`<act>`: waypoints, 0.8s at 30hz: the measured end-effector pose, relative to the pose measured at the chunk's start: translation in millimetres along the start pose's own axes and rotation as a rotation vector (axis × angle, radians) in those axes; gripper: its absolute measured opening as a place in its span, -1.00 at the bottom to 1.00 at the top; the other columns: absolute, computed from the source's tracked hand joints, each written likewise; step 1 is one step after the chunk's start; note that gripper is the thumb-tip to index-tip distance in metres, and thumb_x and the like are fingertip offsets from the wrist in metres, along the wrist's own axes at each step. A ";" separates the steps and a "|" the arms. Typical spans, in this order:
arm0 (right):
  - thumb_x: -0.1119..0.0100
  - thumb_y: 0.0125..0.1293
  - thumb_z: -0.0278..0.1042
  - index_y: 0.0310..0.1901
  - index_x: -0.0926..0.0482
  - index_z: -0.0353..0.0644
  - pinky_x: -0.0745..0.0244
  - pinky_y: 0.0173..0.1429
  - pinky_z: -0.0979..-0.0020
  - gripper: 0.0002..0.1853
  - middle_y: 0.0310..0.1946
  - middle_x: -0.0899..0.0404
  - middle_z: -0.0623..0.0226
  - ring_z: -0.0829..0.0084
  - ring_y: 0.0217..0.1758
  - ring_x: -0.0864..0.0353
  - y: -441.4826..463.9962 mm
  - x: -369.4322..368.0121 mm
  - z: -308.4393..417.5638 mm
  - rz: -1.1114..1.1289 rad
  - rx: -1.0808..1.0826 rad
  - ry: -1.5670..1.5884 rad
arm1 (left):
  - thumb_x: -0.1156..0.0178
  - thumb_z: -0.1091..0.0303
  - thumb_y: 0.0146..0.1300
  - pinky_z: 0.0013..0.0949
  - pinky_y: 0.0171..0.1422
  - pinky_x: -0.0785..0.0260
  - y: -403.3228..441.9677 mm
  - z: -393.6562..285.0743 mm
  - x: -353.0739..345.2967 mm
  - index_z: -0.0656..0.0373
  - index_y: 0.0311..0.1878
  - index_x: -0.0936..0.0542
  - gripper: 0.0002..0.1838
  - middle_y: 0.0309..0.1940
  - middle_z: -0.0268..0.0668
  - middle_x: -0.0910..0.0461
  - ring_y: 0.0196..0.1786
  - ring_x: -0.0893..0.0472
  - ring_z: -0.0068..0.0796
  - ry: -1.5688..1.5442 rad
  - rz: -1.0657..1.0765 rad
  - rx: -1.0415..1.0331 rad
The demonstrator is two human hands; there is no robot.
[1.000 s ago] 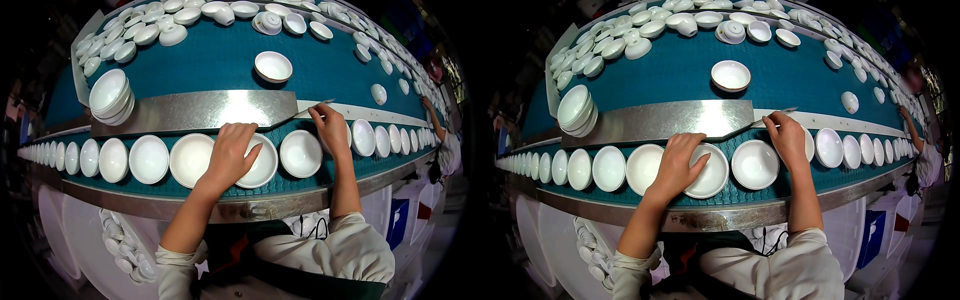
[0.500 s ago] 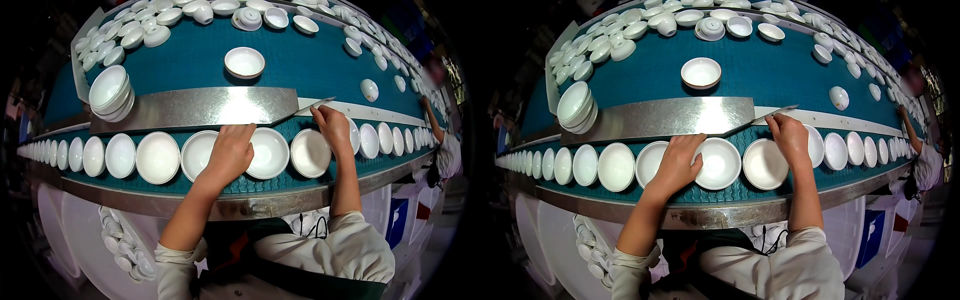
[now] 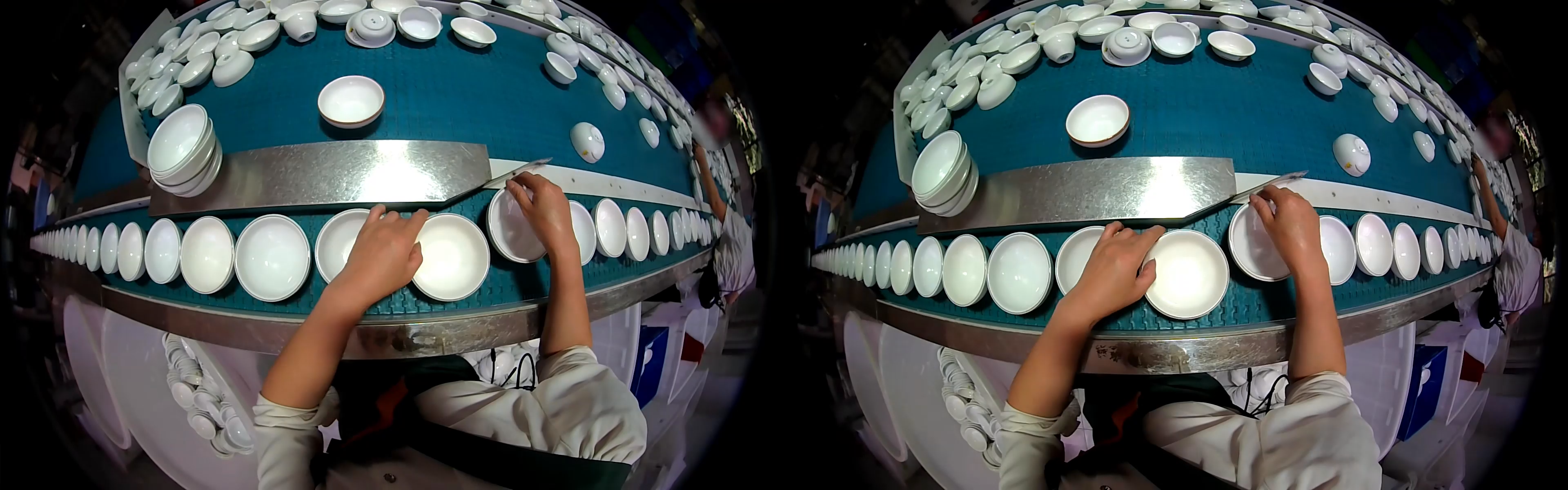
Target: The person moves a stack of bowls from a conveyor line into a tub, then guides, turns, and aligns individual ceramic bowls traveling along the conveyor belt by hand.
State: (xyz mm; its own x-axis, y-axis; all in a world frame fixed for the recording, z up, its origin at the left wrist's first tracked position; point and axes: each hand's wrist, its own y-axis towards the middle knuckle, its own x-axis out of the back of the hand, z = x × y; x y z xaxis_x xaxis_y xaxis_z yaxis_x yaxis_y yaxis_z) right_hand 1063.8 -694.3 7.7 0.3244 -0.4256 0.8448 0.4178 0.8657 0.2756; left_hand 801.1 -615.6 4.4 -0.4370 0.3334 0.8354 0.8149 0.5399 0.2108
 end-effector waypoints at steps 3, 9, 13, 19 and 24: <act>-0.20 0.33 -0.16 -0.24 -0.69 -0.23 -0.52 -0.15 0.16 -0.73 -0.33 -0.69 0.07 0.04 -0.29 -0.65 1.5 10.3 -10.1 0.176 -0.133 0.021 | -0.15 0.54 0.09 -0.05 0.28 -0.27 7.2 -6.8 -7.3 0.27 0.15 -0.50 -0.52 -0.30 -0.06 -0.59 -0.19 -0.56 -0.10 0.078 -0.031 0.043; -0.19 0.34 -0.18 -0.21 -0.69 -0.26 -0.53 -0.14 0.22 -0.72 -0.33 -0.69 0.05 0.04 -0.28 -0.68 -3.7 22.8 -26.6 0.205 -0.085 0.169 | -0.31 0.37 0.15 -0.09 0.22 -0.32 26.4 -26.4 -22.9 0.29 0.09 -0.54 -0.57 -0.17 -0.03 -0.61 -0.03 -0.56 -0.05 -0.020 -0.220 -0.007; -0.18 0.37 -0.21 -0.12 -0.66 -0.31 -0.55 -0.05 0.30 -0.70 -0.24 -0.71 0.03 0.15 -0.17 -0.72 -2.4 33.6 -48.1 0.115 -0.027 0.157 | -0.36 0.29 0.14 -0.11 0.21 -0.31 40.0 -46.0 -33.9 0.28 0.04 -0.55 -0.57 -0.21 -0.08 -0.61 -0.10 -0.56 -0.11 -0.057 -0.249 -0.088; -0.20 0.33 -0.19 -0.20 -0.69 -0.26 -0.55 -0.14 0.22 -0.72 -0.29 -0.70 0.07 0.08 -0.23 -0.69 -1.9 42.3 -81.9 0.038 -0.014 0.105 | -0.26 0.40 0.16 -0.11 0.16 -0.31 50.2 -63.9 -54.8 0.27 0.02 -0.54 -0.65 -0.38 -0.10 -0.58 -0.20 -0.55 -0.08 -0.007 0.079 0.065; -0.20 0.36 -0.21 -0.16 -0.66 -0.31 -0.52 -0.18 0.33 -0.72 -0.30 -0.69 0.04 0.21 -0.32 -0.69 -2.5 62.6 -95.2 0.195 -0.118 0.036 | -0.23 0.47 0.15 -0.13 0.20 -0.32 62.5 -73.4 -71.8 0.27 0.08 -0.51 -0.61 -0.14 -0.02 -0.60 -0.02 -0.54 -0.01 -0.015 -0.140 0.007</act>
State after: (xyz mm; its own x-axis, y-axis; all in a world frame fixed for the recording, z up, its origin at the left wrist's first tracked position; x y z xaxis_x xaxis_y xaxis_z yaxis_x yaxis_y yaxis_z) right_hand 1163.9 -748.2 16.3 0.4377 -0.2638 0.8595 0.4400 0.8965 0.0511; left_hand 911.3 -662.5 -5.2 -0.5522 0.2656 0.7903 0.7426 0.5876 0.3213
